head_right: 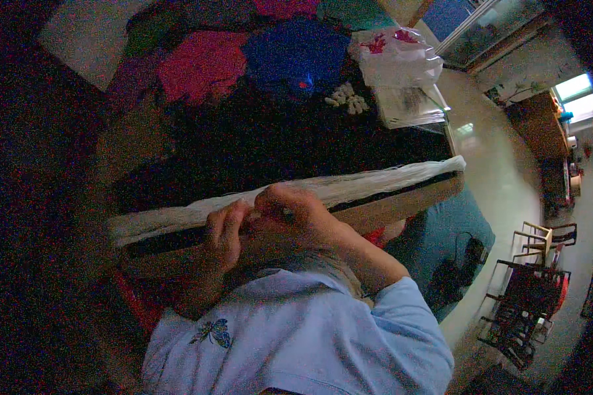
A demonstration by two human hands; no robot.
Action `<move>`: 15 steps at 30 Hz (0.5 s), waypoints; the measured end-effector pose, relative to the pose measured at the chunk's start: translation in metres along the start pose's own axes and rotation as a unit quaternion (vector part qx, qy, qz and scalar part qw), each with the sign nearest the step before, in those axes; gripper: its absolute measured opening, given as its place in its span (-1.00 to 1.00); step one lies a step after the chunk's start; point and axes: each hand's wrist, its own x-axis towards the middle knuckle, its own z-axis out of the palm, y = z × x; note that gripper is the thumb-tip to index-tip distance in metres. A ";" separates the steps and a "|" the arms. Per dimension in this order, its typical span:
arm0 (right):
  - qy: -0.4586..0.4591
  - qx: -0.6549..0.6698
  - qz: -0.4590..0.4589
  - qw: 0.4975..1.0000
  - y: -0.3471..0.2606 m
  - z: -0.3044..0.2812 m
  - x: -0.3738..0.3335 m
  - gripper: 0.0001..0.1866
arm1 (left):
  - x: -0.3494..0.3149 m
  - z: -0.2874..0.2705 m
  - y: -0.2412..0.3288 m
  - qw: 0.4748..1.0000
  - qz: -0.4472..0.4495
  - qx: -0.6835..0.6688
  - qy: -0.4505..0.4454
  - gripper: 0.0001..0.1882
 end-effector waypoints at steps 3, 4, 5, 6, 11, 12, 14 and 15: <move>0.007 0.092 0.044 0.995 0.002 0.005 0.001 -0.79 | 0.003 0.001 0.010 0.994 -0.104 0.016 0.034 -0.55; 0.012 0.042 0.033 0.998 0.000 0.006 0.002 -0.80 | 0.003 0.002 0.011 0.994 -0.104 0.016 0.034 -0.55; 0.017 -0.009 0.023 1.000 0.000 0.006 0.003 -0.80 | 0.004 0.004 0.010 0.994 -0.094 0.005 0.058 -0.56; 0.017 -0.009 0.023 1.000 0.001 0.006 0.002 -0.80 | 0.004 0.006 0.009 0.993 -0.084 -0.005 0.082 -0.56; 0.028 -0.016 0.002 0.999 0.007 0.008 -0.001 -0.81 | 0.006 0.006 0.018 0.993 -0.072 0.013 0.091 -0.55; 0.029 -0.016 0.003 0.999 0.008 0.009 -0.002 -0.81 | 0.007 0.006 0.019 0.992 -0.086 0.015 0.087 -0.55; 0.028 0.020 0.040 0.999 0.011 0.010 -0.002 -0.82 | 0.007 0.009 0.018 0.992 -0.081 0.011 0.100 -0.55; 0.027 0.020 0.039 0.999 0.011 0.010 -0.002 -0.82 | 0.006 0.010 0.017 0.991 -0.075 0.008 0.114 -0.56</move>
